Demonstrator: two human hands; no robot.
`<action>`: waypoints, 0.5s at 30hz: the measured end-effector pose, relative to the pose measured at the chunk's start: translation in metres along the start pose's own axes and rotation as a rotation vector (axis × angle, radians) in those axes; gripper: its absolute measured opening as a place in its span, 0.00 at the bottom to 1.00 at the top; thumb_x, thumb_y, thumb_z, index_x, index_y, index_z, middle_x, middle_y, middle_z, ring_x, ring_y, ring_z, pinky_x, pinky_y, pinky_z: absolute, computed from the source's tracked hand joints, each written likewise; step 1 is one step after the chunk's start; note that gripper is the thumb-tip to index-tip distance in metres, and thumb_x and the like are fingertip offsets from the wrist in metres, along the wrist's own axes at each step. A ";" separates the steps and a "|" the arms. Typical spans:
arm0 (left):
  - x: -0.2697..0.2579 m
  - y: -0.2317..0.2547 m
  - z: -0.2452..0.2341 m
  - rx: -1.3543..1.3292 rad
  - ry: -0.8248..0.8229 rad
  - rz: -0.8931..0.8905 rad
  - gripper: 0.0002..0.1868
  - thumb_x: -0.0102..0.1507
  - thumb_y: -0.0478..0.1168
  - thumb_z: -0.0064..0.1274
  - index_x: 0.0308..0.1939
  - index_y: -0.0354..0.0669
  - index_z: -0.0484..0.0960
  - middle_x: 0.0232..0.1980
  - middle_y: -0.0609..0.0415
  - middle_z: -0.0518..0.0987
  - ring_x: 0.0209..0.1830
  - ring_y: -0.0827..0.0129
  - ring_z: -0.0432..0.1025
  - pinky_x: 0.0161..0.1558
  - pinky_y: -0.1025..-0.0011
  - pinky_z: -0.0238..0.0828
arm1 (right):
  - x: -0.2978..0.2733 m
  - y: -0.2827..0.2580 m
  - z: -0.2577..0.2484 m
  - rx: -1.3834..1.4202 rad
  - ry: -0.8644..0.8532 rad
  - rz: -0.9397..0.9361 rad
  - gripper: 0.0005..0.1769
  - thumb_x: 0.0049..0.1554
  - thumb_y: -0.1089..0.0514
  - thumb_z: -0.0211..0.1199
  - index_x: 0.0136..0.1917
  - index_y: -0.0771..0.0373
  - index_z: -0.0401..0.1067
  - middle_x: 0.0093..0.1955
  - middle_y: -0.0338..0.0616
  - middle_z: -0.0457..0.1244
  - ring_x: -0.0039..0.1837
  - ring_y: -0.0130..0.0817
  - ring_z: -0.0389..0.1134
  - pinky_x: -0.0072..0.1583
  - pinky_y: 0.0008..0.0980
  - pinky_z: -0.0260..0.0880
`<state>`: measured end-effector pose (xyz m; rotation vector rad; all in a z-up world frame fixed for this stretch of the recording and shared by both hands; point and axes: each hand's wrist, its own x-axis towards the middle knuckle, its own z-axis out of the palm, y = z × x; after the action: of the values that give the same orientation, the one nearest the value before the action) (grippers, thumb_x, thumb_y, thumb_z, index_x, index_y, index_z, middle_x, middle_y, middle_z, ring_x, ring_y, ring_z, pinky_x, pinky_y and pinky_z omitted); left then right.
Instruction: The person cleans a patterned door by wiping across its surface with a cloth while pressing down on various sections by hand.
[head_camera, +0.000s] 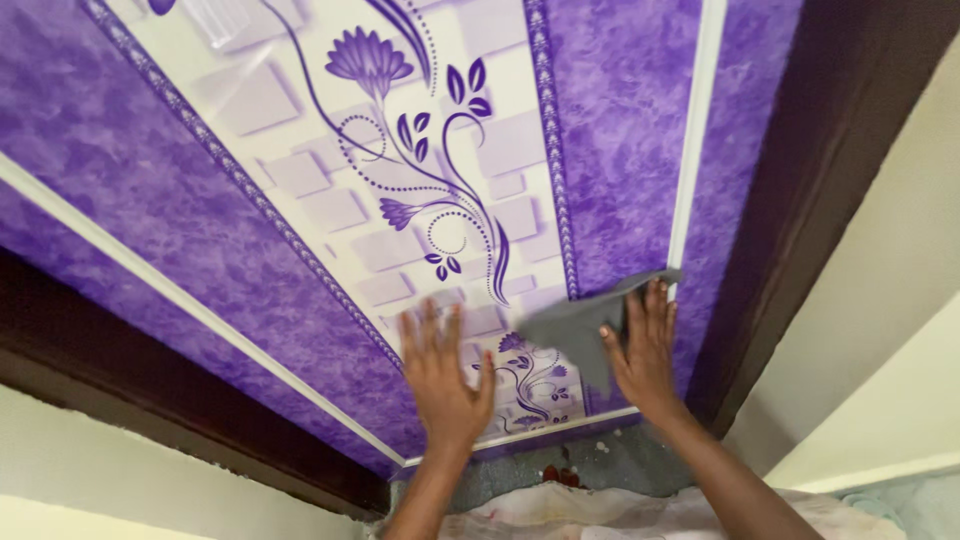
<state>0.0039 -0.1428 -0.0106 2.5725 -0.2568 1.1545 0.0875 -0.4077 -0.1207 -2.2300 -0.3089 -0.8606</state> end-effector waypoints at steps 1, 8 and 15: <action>-0.001 -0.030 0.000 0.095 0.146 -0.012 0.39 0.70 0.60 0.41 0.81 0.54 0.51 0.87 0.51 0.37 0.86 0.41 0.31 0.79 0.31 0.28 | 0.002 0.000 0.000 -0.023 -0.019 0.057 0.47 0.65 0.32 0.38 0.85 0.62 0.36 0.88 0.59 0.26 0.87 0.49 0.21 0.82 0.59 0.19; -0.011 -0.167 0.054 0.398 0.365 -0.007 0.44 0.71 0.73 0.36 0.85 0.72 0.38 0.87 0.50 0.29 0.86 0.39 0.21 0.69 0.18 0.13 | 0.045 -0.046 0.002 -0.359 -0.032 0.120 0.68 0.54 0.17 0.43 0.81 0.77 0.35 0.82 0.74 0.22 0.83 0.61 0.13 0.73 0.70 0.07; -0.017 -0.178 0.074 0.399 0.431 -0.015 0.41 0.72 0.75 0.28 0.85 0.76 0.38 0.88 0.52 0.29 0.87 0.41 0.24 0.70 0.16 0.17 | 0.132 -0.152 0.050 -0.664 -0.038 -0.166 0.58 0.62 0.13 0.41 0.84 0.61 0.45 0.87 0.68 0.27 0.87 0.65 0.19 0.79 0.68 0.11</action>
<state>0.0954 -0.0011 -0.1062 2.5382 0.1032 1.8704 0.1431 -0.2682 0.0231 -2.8634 -0.2514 -1.1312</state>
